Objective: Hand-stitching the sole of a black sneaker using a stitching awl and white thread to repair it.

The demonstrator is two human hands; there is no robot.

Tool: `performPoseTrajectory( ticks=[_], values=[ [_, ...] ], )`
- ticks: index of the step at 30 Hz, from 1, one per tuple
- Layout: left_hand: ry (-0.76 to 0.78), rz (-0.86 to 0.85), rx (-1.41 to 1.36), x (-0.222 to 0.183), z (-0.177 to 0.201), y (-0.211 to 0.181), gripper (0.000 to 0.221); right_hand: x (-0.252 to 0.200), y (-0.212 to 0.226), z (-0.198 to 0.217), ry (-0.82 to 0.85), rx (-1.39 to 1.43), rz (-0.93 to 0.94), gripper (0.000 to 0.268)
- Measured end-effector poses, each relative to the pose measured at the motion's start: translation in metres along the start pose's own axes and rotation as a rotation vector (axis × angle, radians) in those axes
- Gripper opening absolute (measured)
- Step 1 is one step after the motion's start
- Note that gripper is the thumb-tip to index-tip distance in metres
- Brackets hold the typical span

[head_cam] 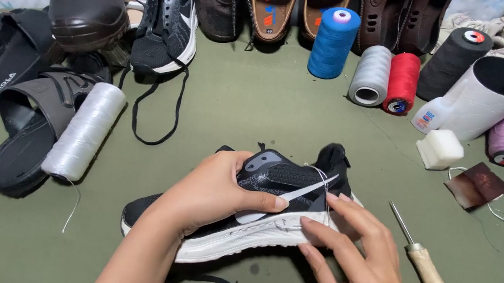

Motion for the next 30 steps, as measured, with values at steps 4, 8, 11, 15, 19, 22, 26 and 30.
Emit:
performPoseTrajectory(
  ticks=[4, 8, 11, 15, 19, 22, 26, 30],
  values=[
    [-0.043, 0.039, 0.013, -0.013, -0.001, 0.001, 0.036, -0.003, -0.008, 0.000, -0.011, 0.058, -0.090, 0.016],
    [-0.085, -0.017, 0.129, -0.017, -0.003, -0.002, 0.033, -0.003, -0.013, -0.001, 0.006, -0.024, -0.069, 0.016],
    [-0.132, -0.080, 0.159, -0.018, -0.001, -0.004, 0.031, -0.002, -0.010, -0.003, 0.030, -0.067, -0.029, 0.014],
    [-0.302, -0.152, 0.091, -0.022, 0.002, -0.004, 0.019, 0.010, -0.005, 0.005, 0.003, -0.063, -0.070, 0.006],
    [-0.433, -0.180, -0.233, -0.039, -0.010, -0.001, 0.031, 0.036, 0.004, 0.024, -0.011, -0.118, -0.070, 0.010],
    [-0.496, -0.217, -0.665, -0.045, -0.024, 0.009, 0.024, 0.054, 0.001, 0.030, 0.039, -0.154, -0.083, 0.010],
    [-0.370, -0.146, -0.873, -0.045, -0.040, 0.008, 0.032, 0.072, -0.005, 0.017, 0.205, -0.137, -0.067, 0.010],
    [-0.242, -0.067, -1.057, -0.048, -0.032, -0.004, 0.042, 0.091, -0.013, -0.013, 0.364, -0.105, -0.067, 0.010]
  ],
)
Point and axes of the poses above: each hand's wrist, its own x-axis towards the middle knuckle, its own z-axis out of the back of the hand, y = z × x, the point moved 10 cm from there along x, towards the middle knuckle, and after that the axes turned 1 degree about -x, right-handed, at the moved point
